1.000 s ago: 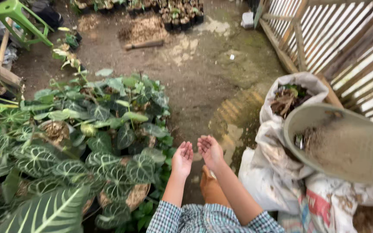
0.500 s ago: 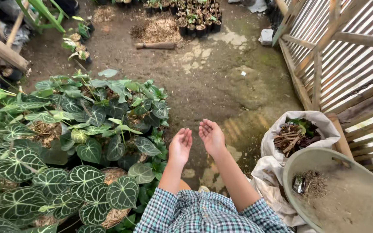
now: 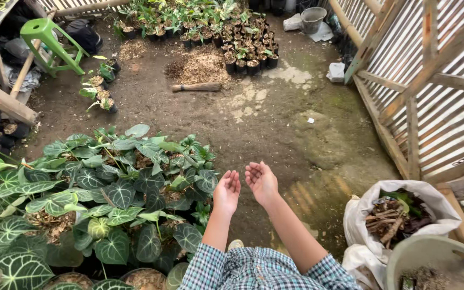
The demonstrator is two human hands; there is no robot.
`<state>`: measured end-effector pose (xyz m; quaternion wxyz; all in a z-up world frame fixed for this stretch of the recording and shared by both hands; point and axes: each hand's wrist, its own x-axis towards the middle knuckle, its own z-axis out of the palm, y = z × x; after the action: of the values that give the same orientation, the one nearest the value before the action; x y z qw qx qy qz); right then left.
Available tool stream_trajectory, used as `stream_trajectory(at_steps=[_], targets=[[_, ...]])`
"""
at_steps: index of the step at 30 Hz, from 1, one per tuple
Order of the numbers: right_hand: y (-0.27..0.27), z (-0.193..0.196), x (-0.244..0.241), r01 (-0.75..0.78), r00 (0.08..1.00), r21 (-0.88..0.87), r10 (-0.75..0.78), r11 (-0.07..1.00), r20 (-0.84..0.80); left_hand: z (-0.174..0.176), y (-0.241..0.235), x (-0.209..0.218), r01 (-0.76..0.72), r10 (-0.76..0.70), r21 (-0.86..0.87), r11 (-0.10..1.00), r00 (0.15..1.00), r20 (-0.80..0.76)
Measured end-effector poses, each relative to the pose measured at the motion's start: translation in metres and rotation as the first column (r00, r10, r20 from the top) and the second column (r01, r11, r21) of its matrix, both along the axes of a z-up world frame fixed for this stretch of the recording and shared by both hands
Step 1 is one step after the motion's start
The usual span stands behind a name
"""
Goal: The person organizes potted plants on the ground by picking them up, carrying them across the garden center, and placing them among other plants on shelves and the floor.
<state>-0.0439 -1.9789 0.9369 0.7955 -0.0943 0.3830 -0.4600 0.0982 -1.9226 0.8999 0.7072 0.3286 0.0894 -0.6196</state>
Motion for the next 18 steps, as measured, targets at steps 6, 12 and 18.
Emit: stream_trajectory(at_steps=[6,12,18], targets=[[-0.050,-0.006,0.046,0.007,1.000,0.034,-0.008,0.999,0.024,-0.011,-0.054,0.043,-0.001,0.001,0.058,0.998,1.000,-0.010],[-0.098,-0.025,0.065,0.020,1.000,0.105,-0.020,0.994,0.007,-0.041,-0.098,0.066,-0.010,0.015,0.111,0.994,0.999,-0.049],[-0.179,-0.032,0.093,-0.063,0.998,0.090,0.063,0.994,0.005,-0.064,-0.164,0.095,-0.110,0.113,0.075,0.991,0.993,-0.041]])
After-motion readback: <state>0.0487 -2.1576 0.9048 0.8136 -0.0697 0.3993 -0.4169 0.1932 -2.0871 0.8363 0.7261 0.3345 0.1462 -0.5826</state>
